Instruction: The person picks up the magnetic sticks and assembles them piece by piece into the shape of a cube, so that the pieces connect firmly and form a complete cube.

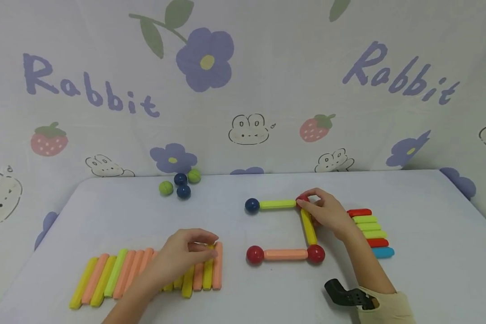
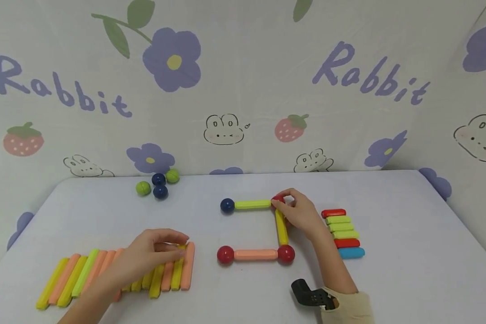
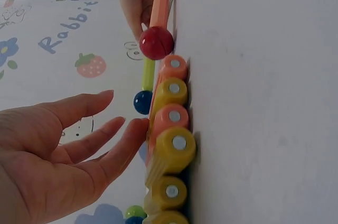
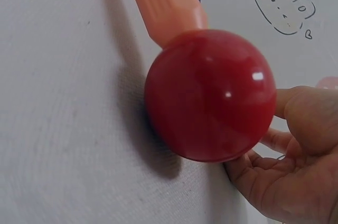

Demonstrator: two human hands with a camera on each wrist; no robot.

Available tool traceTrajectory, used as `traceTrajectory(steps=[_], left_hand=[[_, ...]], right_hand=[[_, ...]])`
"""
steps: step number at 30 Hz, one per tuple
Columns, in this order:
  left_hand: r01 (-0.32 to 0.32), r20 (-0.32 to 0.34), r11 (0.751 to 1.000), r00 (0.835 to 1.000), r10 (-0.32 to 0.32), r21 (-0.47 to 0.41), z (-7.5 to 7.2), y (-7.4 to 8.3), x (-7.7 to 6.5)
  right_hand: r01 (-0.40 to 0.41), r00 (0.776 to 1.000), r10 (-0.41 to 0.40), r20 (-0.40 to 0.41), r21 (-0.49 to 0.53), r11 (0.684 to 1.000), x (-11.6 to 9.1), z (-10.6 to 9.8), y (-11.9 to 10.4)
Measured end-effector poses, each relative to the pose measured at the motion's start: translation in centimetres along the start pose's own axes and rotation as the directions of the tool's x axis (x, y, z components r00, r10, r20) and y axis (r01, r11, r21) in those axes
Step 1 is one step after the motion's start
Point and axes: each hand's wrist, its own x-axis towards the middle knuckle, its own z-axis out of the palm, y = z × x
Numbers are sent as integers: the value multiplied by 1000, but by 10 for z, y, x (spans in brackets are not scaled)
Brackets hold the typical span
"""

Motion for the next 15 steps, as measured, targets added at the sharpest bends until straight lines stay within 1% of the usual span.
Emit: traceTrajectory(steps=[4,8,12,15], left_hand=[[-31,62,999,998,32,-27,10,1,1],[-43,97,999,994,44,-14,24,2,6],[-68,100,997,993,63,48,37,2,8],[-114,92,983,991,102,142,45,2,9]], right_hand=[[6,1000,-6,-2,-1,1000,1,-1,1],[13,1000,-13,0,2,1000,1,-1,3],[13,1000,-13,1,5,1000,1,-1,3],[11,1000,-11,-3,1,1000,1,-1,3]])
